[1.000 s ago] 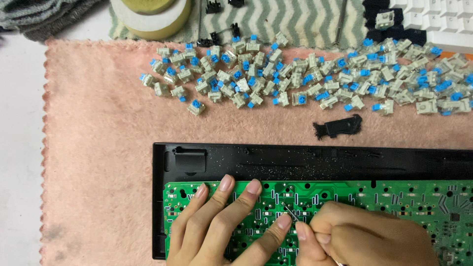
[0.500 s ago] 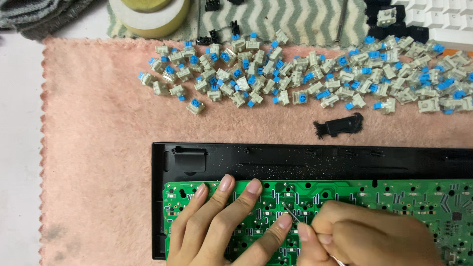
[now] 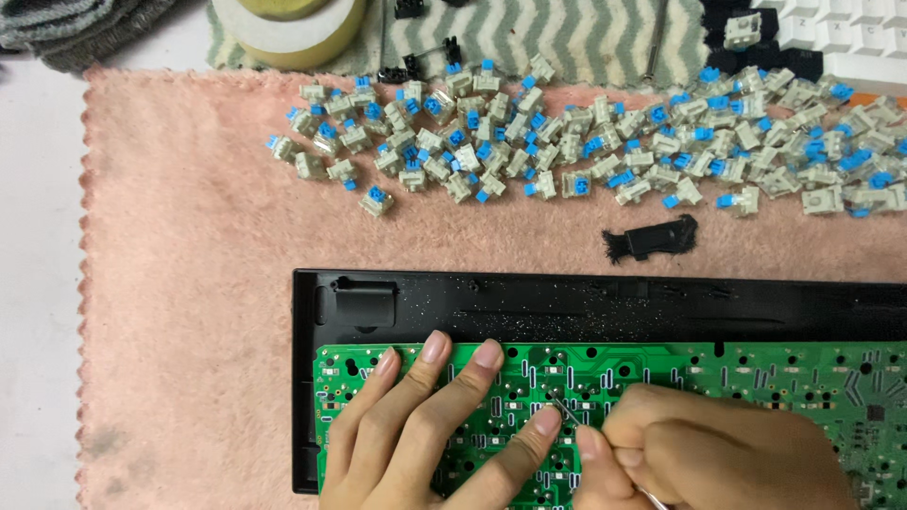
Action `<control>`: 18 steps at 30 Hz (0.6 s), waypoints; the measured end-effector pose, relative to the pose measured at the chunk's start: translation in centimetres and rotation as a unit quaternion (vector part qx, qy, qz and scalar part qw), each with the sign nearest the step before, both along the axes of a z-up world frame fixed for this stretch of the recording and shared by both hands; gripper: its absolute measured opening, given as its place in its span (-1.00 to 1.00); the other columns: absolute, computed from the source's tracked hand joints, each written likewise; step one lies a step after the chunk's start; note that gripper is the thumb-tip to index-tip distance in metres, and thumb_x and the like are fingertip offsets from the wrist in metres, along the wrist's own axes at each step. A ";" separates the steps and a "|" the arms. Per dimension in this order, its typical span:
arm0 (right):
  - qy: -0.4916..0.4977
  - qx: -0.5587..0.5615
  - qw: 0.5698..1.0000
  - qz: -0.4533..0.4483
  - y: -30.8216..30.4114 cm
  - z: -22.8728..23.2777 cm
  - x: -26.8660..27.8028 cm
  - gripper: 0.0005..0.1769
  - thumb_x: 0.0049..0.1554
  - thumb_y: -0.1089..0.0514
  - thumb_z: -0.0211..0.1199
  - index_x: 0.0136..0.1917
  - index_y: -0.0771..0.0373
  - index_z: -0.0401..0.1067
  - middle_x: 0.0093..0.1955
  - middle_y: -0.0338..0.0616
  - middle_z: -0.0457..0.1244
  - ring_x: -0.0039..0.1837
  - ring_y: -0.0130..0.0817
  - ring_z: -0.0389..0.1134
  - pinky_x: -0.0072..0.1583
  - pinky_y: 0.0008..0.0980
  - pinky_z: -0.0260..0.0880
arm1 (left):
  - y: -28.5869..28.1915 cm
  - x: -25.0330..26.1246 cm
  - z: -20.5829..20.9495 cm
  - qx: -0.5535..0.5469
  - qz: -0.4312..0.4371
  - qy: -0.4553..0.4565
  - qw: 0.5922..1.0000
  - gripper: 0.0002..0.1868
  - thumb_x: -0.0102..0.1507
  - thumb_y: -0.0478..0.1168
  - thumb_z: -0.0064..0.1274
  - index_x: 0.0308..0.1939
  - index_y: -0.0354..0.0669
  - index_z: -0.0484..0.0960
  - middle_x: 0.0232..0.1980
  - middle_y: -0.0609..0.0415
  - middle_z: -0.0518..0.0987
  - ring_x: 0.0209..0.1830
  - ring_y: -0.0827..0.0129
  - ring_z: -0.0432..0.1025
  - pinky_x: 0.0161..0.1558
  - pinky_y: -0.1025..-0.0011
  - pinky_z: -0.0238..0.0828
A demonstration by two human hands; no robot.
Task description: The person uses a small metal tool to scrape and clean the surface of a green keyboard circuit board. The person holds the board steady with one hand while using the tool with the other to remove debris from the PCB.
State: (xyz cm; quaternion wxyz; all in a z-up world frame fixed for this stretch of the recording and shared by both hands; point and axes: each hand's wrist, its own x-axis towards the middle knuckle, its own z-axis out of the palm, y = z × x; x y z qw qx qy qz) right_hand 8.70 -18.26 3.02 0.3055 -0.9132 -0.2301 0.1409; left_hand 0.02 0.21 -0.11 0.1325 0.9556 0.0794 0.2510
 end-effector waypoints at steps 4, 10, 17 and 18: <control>-0.001 0.024 0.999 -0.043 1.3 0.5 -0.1 -0.30 0.10 0.26 0.59 -0.38 0.10 -0.02 -0.38 -0.32 -0.04 -0.14 -0.47 -0.18 -0.11 -0.12 -0.06 | 0.3 -0.1 -0.1 0.007 -0.012 -0.005 1.000 -0.83 0.45 0.12 0.39 0.11 0.66 0.80 0.28 0.32 0.79 0.35 0.23 0.68 0.33 0.13 0.61; -0.041 -0.019 0.999 -0.016 1.4 0.7 0.3 -0.36 0.21 0.14 0.50 -0.43 0.11 0.05 -0.43 -0.35 0.00 -0.23 -0.47 -0.15 -0.25 -0.26 -0.04 | 0.1 0.0 0.1 -0.007 -0.002 0.002 1.000 -0.84 0.43 0.12 0.41 0.08 0.65 0.82 0.27 0.31 0.79 0.36 0.22 0.67 0.32 0.10 0.62; -0.018 -0.009 1.000 -0.017 0.8 0.2 0.2 -0.36 0.12 0.15 0.60 -0.40 0.06 0.08 -0.37 -0.36 -0.04 -0.13 -0.48 -0.17 -0.11 -0.15 -0.08 | 0.2 0.0 0.1 0.001 -0.004 -0.002 1.000 -0.84 0.47 0.11 0.34 0.11 0.67 0.80 0.29 0.32 0.79 0.36 0.23 0.68 0.33 0.14 0.60; -0.034 0.013 0.999 -0.026 1.6 0.5 0.4 -0.34 0.15 0.21 0.55 -0.41 0.09 0.03 -0.38 -0.37 -0.07 -0.21 -0.50 -0.18 -0.27 -0.34 -0.12 | 0.1 0.0 0.0 0.003 -0.006 -0.004 1.000 -0.84 0.48 0.09 0.31 0.11 0.67 0.80 0.29 0.32 0.79 0.36 0.23 0.68 0.34 0.15 0.59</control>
